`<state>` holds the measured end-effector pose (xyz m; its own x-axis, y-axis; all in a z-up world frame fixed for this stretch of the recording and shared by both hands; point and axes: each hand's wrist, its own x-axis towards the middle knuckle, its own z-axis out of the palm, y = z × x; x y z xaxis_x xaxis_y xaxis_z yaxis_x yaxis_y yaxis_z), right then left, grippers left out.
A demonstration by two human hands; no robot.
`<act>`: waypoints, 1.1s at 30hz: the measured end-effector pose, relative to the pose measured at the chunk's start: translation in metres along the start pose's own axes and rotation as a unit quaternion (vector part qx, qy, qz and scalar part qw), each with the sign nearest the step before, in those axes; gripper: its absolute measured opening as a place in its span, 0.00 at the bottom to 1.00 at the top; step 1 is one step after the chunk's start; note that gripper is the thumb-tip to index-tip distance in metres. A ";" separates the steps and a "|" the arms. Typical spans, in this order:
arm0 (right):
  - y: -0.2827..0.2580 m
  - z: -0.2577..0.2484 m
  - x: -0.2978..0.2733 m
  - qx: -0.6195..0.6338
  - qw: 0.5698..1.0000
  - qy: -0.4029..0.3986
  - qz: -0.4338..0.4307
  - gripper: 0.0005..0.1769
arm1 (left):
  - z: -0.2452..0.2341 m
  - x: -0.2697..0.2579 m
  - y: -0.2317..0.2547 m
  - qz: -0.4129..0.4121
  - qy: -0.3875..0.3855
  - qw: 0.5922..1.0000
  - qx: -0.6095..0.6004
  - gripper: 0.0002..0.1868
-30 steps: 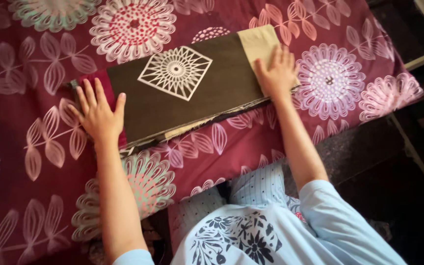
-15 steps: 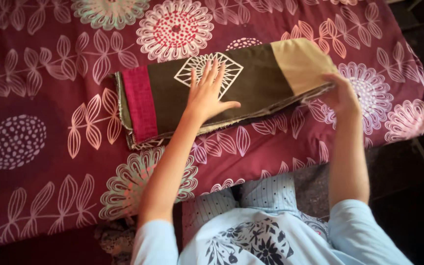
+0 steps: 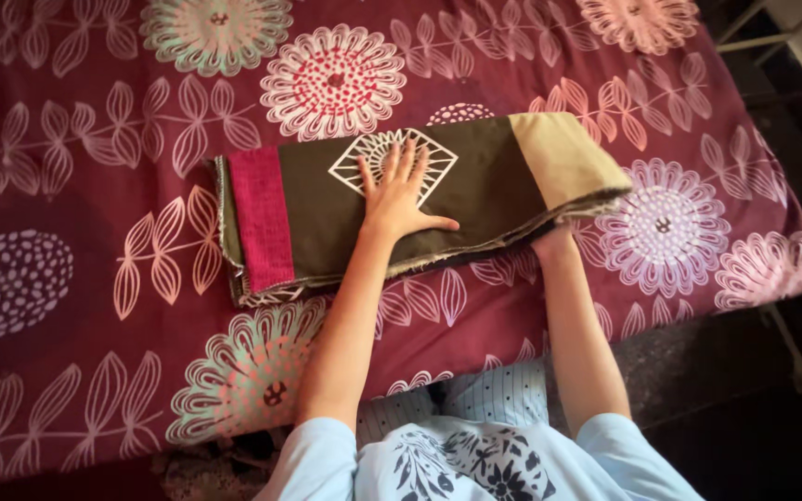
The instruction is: The person folds a brown and red patterned bedsheet and a black and white patterned garment on a bed by hand.
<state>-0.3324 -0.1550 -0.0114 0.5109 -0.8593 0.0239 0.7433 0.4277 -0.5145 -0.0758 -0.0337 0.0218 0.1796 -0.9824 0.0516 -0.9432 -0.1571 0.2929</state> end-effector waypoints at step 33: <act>0.244 0.170 -0.029 -0.842 0.387 -0.318 -0.199 0.45 | -0.008 -0.202 0.001 0.194 0.113 0.941 -0.252 0.39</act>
<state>-0.0932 0.0220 0.0079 0.9020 -0.2914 0.3185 -0.2452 -0.9531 -0.1775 -0.1108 0.1656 0.0198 -0.0426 -0.9006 0.4326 -0.7084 0.3326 0.6226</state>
